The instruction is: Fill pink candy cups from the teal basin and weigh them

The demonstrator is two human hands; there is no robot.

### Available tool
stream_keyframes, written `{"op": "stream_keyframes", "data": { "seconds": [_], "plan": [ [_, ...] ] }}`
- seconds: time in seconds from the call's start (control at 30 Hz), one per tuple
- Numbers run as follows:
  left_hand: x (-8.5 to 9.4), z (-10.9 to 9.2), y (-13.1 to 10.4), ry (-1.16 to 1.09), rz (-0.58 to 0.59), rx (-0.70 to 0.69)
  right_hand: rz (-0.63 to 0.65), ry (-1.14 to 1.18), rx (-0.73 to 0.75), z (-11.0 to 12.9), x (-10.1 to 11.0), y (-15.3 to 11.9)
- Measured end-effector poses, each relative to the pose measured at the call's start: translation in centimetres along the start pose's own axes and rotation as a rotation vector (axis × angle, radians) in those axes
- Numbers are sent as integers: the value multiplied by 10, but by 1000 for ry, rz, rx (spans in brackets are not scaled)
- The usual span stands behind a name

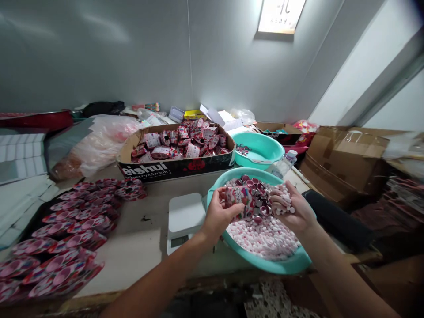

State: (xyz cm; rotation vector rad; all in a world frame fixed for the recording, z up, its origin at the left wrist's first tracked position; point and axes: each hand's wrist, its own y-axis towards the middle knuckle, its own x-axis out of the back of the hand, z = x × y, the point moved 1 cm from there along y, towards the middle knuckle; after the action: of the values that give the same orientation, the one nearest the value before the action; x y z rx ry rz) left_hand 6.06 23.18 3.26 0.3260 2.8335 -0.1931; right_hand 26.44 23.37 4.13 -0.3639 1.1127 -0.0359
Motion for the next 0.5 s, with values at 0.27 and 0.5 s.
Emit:
{"op": "stream_keyframes", "data": {
  "seconds": [0.27,0.5],
  "plan": [
    [-2,-5,-1,-5,104,14,-32,6,-6,-4,-4,4],
    [3,7,-5,566,207,-311,-36,-2,24,-4,-27,2]
  ]
}}
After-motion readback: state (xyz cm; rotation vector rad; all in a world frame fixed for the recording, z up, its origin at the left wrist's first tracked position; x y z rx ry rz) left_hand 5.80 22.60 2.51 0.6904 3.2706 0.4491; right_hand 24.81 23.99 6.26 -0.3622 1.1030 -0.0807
